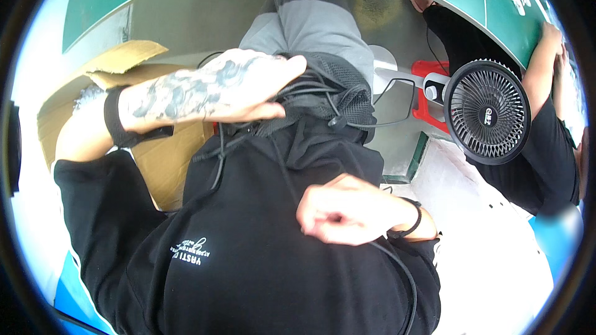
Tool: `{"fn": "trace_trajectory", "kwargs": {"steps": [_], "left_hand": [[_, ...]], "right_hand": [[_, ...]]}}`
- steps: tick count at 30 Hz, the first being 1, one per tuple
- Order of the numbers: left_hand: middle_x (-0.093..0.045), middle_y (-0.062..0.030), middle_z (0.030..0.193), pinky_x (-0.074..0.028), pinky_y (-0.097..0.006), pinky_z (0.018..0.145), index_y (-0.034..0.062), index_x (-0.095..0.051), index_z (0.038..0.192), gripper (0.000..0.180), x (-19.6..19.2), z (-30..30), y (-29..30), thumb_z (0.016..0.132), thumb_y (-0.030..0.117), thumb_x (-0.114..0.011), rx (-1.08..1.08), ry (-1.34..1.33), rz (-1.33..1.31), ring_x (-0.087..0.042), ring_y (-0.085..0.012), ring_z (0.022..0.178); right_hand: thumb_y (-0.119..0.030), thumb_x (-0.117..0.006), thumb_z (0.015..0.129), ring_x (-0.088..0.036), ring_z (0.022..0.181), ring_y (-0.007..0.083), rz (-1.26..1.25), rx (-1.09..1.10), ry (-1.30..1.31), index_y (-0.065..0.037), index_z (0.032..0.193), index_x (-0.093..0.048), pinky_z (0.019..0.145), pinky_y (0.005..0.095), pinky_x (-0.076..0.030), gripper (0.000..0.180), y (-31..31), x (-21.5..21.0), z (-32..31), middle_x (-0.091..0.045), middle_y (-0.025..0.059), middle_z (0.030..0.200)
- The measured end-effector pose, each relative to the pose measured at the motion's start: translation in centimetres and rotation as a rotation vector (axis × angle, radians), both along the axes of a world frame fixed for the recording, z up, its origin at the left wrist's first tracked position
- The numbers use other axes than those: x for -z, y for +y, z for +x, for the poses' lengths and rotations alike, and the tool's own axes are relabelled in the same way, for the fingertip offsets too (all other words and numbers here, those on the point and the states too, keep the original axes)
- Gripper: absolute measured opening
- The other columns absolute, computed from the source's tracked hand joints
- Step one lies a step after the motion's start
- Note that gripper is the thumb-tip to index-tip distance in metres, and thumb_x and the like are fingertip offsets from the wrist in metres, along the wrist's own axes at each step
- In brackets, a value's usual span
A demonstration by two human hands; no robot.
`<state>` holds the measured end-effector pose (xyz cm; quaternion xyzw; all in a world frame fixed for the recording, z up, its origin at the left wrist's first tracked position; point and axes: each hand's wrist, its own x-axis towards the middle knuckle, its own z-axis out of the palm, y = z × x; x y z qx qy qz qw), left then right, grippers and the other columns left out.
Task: Assembling small plastic components by hand at a manufacturing workbench.
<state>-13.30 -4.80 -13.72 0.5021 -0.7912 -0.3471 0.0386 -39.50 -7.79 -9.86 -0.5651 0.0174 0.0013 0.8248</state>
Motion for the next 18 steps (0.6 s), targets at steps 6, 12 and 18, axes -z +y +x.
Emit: {"fn": "trace_trajectory", "kwargs": {"steps": [6, 12, 18], "left_hand": [[-0.059, -0.0168, 0.097, -0.052, -0.039, 0.068, -0.0003, -0.041, 0.121, 0.076, -2.1, -1.5, 0.6, 0.063, 0.025, -0.083, 0.070, -0.134, -0.016, -0.063, -0.0316, 0.082], [-0.058, -0.0158, 0.096, -0.052, -0.037, 0.064, -0.0031, -0.041, 0.118, 0.064, -2.6, -1.4, -0.4, 0.068, 0.016, -0.076, 0.114, -0.281, 0.132, -0.063, -0.0292, 0.082], [-0.058, -0.0172, 0.091, -0.053, -0.038, 0.065, -0.0023, -0.045, 0.107, 0.065, 0.4, 1.1, -0.1, 0.061, 0.025, -0.082, 0.139, -0.365, -0.020, -0.063, -0.0314, 0.085]], "right_hand": [[0.000, -0.055, 0.090, -0.047, 0.050, 0.0258, 0.058, -0.040, -0.402, -0.001, 0.074, -0.052, 0.044, 0.0356, -0.037, 0.016, 1.8, -0.9, 4.0, -0.048, 0.0079, 0.063], [0.000, -0.058, 0.089, -0.052, 0.054, 0.0260, 0.062, -0.005, -0.439, -0.001, 0.077, -0.052, 0.047, 0.0334, -0.042, 0.013, 1.2, -1.3, 4.1, -0.053, 0.0080, 0.067], [-0.016, -0.067, 0.084, -0.066, 0.078, 0.0217, -0.398, -0.169, 0.123, -0.007, 0.131, -0.048, 0.071, 0.0339, -0.054, 0.051, -4.6, -0.4, 3.4, -0.064, 0.0113, 0.095]]}}
